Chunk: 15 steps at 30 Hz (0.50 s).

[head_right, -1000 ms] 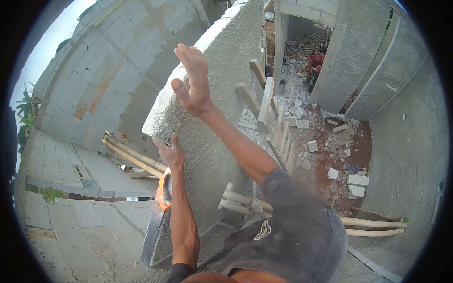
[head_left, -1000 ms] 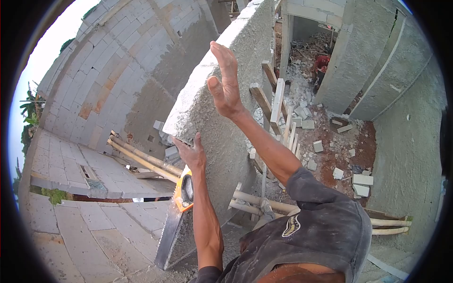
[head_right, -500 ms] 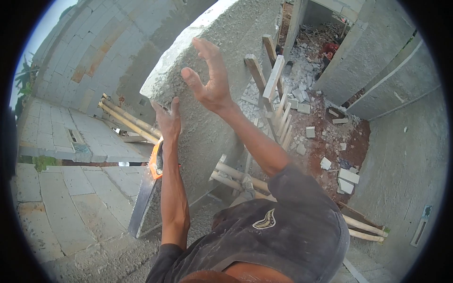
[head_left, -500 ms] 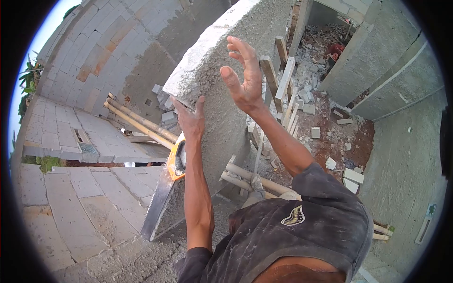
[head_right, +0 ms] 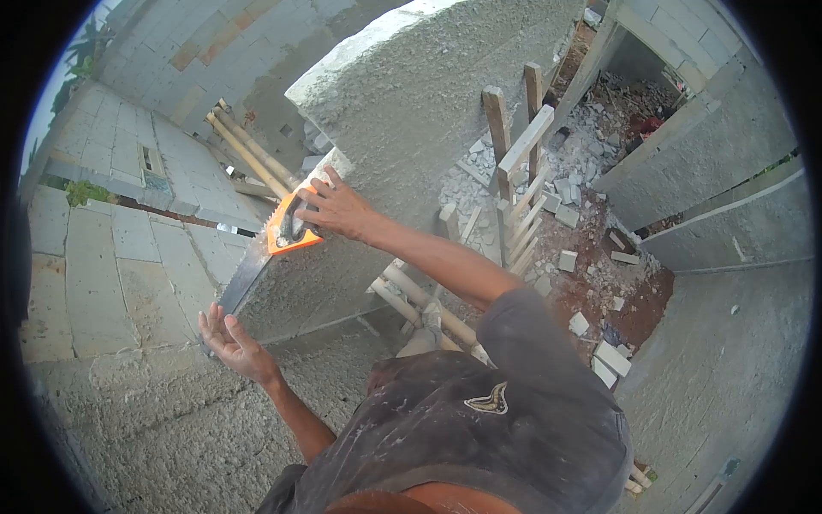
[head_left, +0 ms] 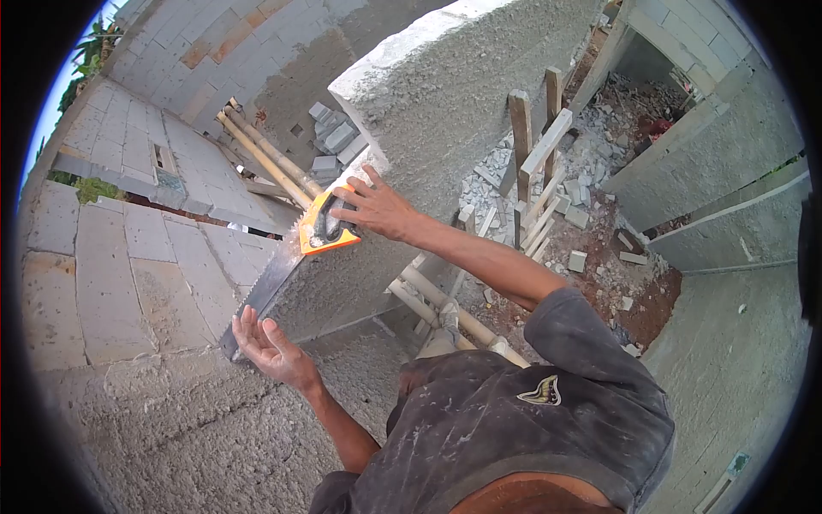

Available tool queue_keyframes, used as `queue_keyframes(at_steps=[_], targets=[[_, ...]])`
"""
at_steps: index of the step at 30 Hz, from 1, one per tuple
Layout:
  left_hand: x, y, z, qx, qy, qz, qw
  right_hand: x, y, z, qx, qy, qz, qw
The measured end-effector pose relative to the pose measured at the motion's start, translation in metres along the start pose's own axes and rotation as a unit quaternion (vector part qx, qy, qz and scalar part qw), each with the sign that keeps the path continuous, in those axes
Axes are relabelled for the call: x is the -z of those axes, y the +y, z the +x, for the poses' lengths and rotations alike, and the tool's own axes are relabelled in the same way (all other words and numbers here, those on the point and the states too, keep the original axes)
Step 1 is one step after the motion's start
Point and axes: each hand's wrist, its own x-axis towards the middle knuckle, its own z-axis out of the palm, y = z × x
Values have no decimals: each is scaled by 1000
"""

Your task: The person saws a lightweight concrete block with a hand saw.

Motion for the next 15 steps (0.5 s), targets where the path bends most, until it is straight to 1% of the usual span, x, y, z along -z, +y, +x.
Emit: queue_keyframes(at_steps=[1,2,3,5,6,7,9,11,12,13,14,15], targets=[[10,0,-9,34,17,9,999,1,1,2,11,-18,-9,1000],[17,-5,-16,32,30,20,999,-3,4,6,54,66,-33,996],[20,-2,-21,33,32,24,999,-2,-4,6,56,66,-29,996],[18,6,-29,43,49,1,998,5,-20,6,123,13,-44,991],[16,9,-30,43,55,0,998,3,-31,-1,142,55,-23,988],[13,14,-31,37,45,-17,998,6,-43,-11,146,56,-24,987],[6,22,-31,26,38,-36,998,14,-65,-38,138,107,90,981],[1,30,-37,-25,3,-80,996,40,-78,-77,36,97,171,980],[2,30,-46,-23,8,-79,997,53,-82,-102,-15,96,202,975],[1,25,-57,-11,-44,-91,995,63,-86,-130,-65,94,233,966],[-2,22,-70,0,-94,-105,990,72,-92,-159,-94,113,208,967],[-9,22,-86,82,-135,-139,978,80,-99,-186,-123,130,184,966]])
